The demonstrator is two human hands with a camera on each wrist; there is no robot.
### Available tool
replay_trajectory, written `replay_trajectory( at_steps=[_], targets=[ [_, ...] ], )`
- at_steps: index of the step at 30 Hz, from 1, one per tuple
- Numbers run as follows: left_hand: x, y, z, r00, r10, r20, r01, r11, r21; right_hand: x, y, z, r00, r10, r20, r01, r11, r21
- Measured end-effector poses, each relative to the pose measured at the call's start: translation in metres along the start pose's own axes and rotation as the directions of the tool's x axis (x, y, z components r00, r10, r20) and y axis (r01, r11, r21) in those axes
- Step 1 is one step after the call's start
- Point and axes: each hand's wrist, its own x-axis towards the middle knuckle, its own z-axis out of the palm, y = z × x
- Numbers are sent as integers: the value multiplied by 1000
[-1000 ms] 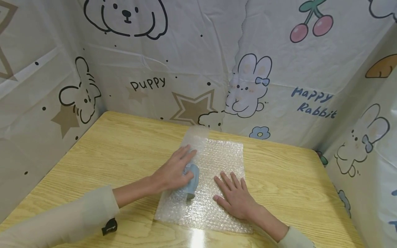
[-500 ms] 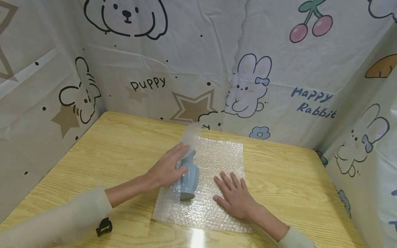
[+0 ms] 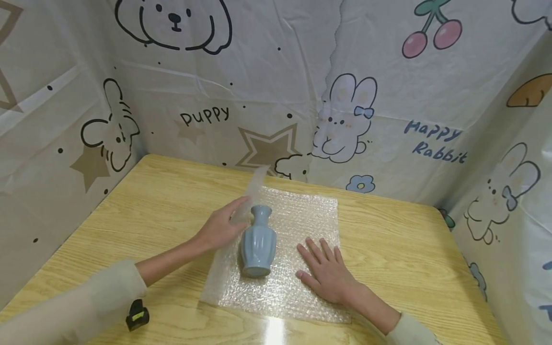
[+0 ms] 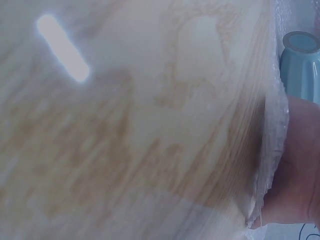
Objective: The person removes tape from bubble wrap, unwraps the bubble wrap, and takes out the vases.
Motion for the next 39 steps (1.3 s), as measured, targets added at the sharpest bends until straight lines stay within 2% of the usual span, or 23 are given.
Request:
replay_trajectory(
  at_steps=[6, 12, 16, 20, 26, 32, 37, 39],
  targets=[
    [0, -10, -5, 999, -27, -31, 25, 996, -88, 0, 0, -1, 1000, -1, 4, 1, 1000, 0],
    [0, -15, -11, 998, -46, -39, 36, 976, -214, 1, 0, -1, 1000, -3, 4, 3, 1000, -3],
    [-1, -17, -14, 997, -71, -27, 59, 950, -305, 0, 0, -1, 1000, -6, -2, 6, 1000, -5],
    [0, -20, -19, 990, -138, -11, 124, 920, -371, 0, 0, -1, 1000, -7, -7, 7, 1000, -3],
    [3, -26, -26, 973, -229, -18, 202, 892, -405, 0, 0, -1, 1000, -8, -12, 8, 1000, -5],
    [1, -31, -32, 960, -280, 13, 254, 849, -463, 0, 0, 0, 1000, -14, -15, 14, 1000, 2],
    [1, -36, -35, 948, -316, 26, 289, 827, -482, 0, 1, 0, 1000, -15, -7, 15, 1000, 8],
    [1, -38, -37, 944, -328, 33, 303, 825, -477, 0, 1, 0, 1000, -15, -6, 15, 1000, 8]
  ],
)
